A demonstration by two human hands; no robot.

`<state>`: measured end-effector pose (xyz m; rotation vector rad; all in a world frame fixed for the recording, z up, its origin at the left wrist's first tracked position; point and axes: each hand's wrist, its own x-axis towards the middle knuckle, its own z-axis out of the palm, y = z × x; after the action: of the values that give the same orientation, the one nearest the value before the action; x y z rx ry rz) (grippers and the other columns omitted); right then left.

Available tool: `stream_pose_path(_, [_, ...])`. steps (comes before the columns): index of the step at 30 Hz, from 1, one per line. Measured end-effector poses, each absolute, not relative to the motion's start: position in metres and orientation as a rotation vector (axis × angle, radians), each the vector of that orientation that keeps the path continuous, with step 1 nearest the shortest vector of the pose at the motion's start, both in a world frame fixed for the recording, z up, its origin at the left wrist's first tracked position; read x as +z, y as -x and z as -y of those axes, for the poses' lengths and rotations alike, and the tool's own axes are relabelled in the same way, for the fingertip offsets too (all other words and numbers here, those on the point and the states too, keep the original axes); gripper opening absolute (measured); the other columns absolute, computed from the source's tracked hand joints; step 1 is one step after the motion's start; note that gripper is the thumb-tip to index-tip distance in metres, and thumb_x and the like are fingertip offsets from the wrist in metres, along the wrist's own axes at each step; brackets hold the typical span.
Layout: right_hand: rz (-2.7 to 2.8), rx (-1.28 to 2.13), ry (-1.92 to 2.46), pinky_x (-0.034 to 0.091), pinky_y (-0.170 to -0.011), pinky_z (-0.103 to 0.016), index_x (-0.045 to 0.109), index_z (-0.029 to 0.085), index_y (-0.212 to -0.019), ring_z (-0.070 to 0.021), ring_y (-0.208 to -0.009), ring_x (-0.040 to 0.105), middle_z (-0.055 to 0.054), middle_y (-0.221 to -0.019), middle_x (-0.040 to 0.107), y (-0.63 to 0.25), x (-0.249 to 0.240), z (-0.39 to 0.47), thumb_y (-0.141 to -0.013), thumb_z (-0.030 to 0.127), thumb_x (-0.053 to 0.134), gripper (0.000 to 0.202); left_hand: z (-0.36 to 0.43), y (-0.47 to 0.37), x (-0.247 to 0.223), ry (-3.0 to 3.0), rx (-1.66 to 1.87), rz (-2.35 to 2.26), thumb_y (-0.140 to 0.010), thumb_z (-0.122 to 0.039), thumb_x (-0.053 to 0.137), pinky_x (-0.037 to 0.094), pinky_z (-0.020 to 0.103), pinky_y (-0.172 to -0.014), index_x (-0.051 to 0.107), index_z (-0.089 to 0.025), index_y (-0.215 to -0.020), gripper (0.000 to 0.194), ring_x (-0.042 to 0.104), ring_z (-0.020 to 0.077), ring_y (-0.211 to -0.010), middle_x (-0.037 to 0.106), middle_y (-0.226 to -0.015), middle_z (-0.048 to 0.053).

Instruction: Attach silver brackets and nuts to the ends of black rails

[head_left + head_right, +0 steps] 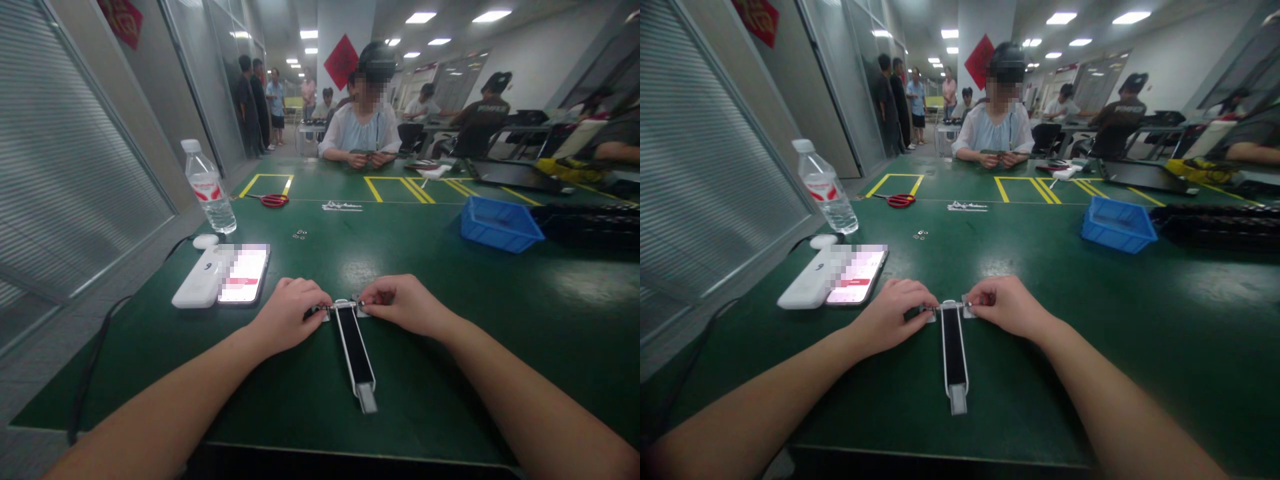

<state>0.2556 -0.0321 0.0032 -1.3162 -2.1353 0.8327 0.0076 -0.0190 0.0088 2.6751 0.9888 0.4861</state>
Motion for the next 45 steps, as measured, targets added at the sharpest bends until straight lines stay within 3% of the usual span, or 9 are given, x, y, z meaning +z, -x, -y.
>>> stream_pose_path(15, [2.242,0.745,1.292,0.043,-0.06,-0.025,0.069,0.017,-0.091,-0.0125,-0.067,0.053,-0.002,-0.079,0.06,-0.258,0.006,0.03,-0.086,0.022,0.061,0.011,0.018,-0.007,0.005,-2.676,0.551,-0.965,-0.082,-0.015,0.058,0.034,0.034,-0.078,0.064,-0.022,-0.094,0.016,0.059,0.0201,-0.09,0.067,-0.094,0.001])
stream_pose_path(21, [2.224,0.663,1.359,0.038,-0.058,-0.024,0.061,0.016,-0.081,-0.0124,-0.064,0.048,0.0,-0.072,0.053,-0.254,0.0,0.029,-0.088,0.021,0.057,0.01,0.018,-0.008,0.007,-2.666,0.525,-0.97,-0.082,-0.014,0.058,0.033,0.035,-0.078,0.064,-0.022,-0.095,0.016,0.059,0.0206,-0.09,0.067,-0.095,0.001])
stream_pose_path(27, [2.192,0.595,1.333,0.039,-0.065,-0.027,0.058,0.016,-0.08,-0.0142,-0.07,0.05,-0.002,-0.076,0.055,-0.252,-0.002,0.028,-0.094,0.022,0.047,0.018,0.017,-0.007,0.005,-2.658,0.542,-0.97,-0.083,-0.014,0.058,0.032,0.034,-0.078,0.064,-0.022,-0.095,0.016,0.058,0.0201,-0.091,0.067,-0.095,0.001])
stream_pose_path(33, [2.252,0.709,1.225,0.04,-0.059,-0.024,0.062,0.017,-0.086,-0.0115,-0.065,0.048,-0.001,-0.079,0.052,-0.259,0.003,0.029,-0.083,0.024,0.062,0.008,0.018,-0.008,0.007,-2.651,0.509,-0.99,-0.083,-0.014,0.058,0.032,0.034,-0.079,0.064,-0.022,-0.094,0.015,0.058,0.0199,-0.091,0.067,-0.094,0.001])
stream_pose_path(40, [2.265,0.628,1.272,0.041,-0.061,-0.025,0.066,0.017,-0.087,-0.0125,-0.067,0.05,-0.003,-0.079,0.055,-0.259,0.001,0.027,-0.092,0.03,0.052,0.02,0.018,-0.007,0.007,-2.657,0.504,-0.992,-0.083,-0.016,0.057,0.033,0.034,-0.079,0.064,-0.022,-0.095,0.016,0.058,0.0202,-0.091,0.067,-0.095,0.001])
stream_pose_path(45, [2.296,0.631,1.198,0.04,-0.058,-0.024,0.063,0.017,-0.089,-0.0109,-0.063,0.046,-0.001,-0.078,0.051,-0.262,0.003,0.027,-0.086,0.026,0.06,0.01,0.018,-0.007,0.007,-2.655,0.506,-0.994,-0.083,-0.017,0.056,0.032,0.034,-0.079,0.064,-0.022,-0.096,0.016,0.058,0.0196,-0.091,0.067,-0.094,0.001])
